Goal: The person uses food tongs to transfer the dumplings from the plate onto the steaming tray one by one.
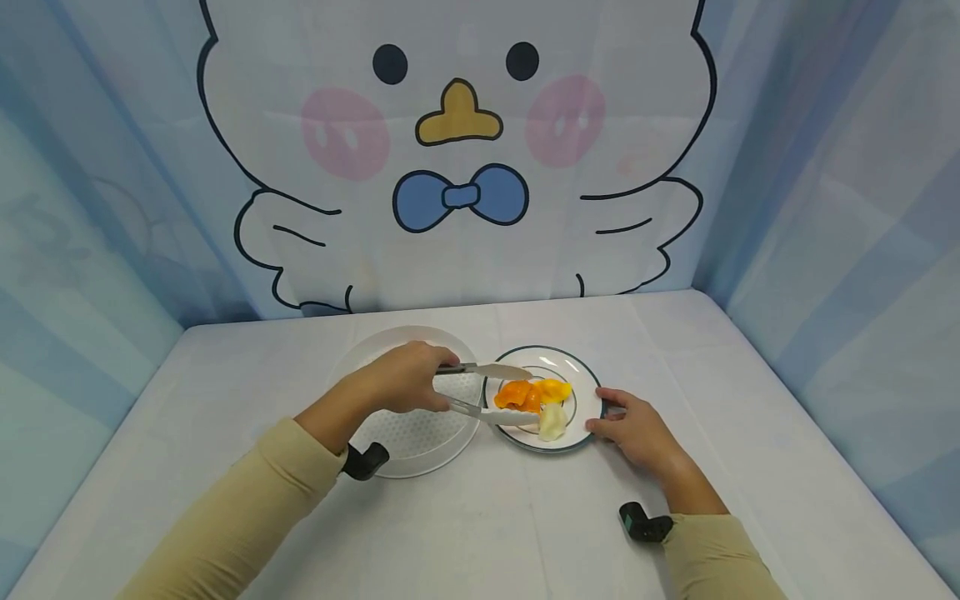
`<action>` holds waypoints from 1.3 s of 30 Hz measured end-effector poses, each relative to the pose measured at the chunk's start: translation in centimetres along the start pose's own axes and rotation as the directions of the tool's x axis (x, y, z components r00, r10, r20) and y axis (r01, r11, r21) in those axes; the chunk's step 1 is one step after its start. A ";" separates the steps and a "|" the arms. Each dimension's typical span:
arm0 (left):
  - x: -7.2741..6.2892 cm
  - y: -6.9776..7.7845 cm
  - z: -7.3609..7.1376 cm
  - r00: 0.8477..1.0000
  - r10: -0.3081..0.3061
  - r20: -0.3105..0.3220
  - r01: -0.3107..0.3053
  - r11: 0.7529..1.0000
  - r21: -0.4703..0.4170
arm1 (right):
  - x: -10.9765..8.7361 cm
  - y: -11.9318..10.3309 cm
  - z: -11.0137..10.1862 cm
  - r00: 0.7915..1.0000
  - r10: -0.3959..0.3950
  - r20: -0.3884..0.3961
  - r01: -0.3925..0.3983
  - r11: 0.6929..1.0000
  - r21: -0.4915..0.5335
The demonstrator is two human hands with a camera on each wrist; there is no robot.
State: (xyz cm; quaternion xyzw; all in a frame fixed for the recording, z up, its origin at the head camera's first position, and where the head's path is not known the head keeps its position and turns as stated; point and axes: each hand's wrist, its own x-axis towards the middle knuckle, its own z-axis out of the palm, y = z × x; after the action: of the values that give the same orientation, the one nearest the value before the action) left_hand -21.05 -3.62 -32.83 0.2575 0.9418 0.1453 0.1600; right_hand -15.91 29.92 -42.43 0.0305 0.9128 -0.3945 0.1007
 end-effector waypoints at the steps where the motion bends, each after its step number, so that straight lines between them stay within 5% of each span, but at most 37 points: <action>1: 0.1 0.0 0.1 1.000 0.002 -0.001 -0.002 1.000 0.004 | 0.0 0.0 0.0 1.000 -0.001 0.001 0.001 1.000 0.001; 9: 0.5 0.5 0.5 1.000 0.011 -0.017 -0.010 0.998 0.070 | 0.0 0.1 -0.1 1.000 0.000 0.003 0.000 1.000 -0.004; 39: -0.5 -0.2 -0.1 0.997 -0.006 -0.077 0.012 0.997 0.071 | -0.1 -0.1 0.1 1.000 0.004 0.004 -0.004 1.000 0.023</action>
State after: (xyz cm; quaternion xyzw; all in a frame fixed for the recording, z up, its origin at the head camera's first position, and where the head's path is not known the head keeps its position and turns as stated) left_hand -20.77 -4.04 -32.65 0.2530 0.9530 0.1206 0.1149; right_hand -15.82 29.79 -42.35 0.0329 0.9080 -0.4049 0.1029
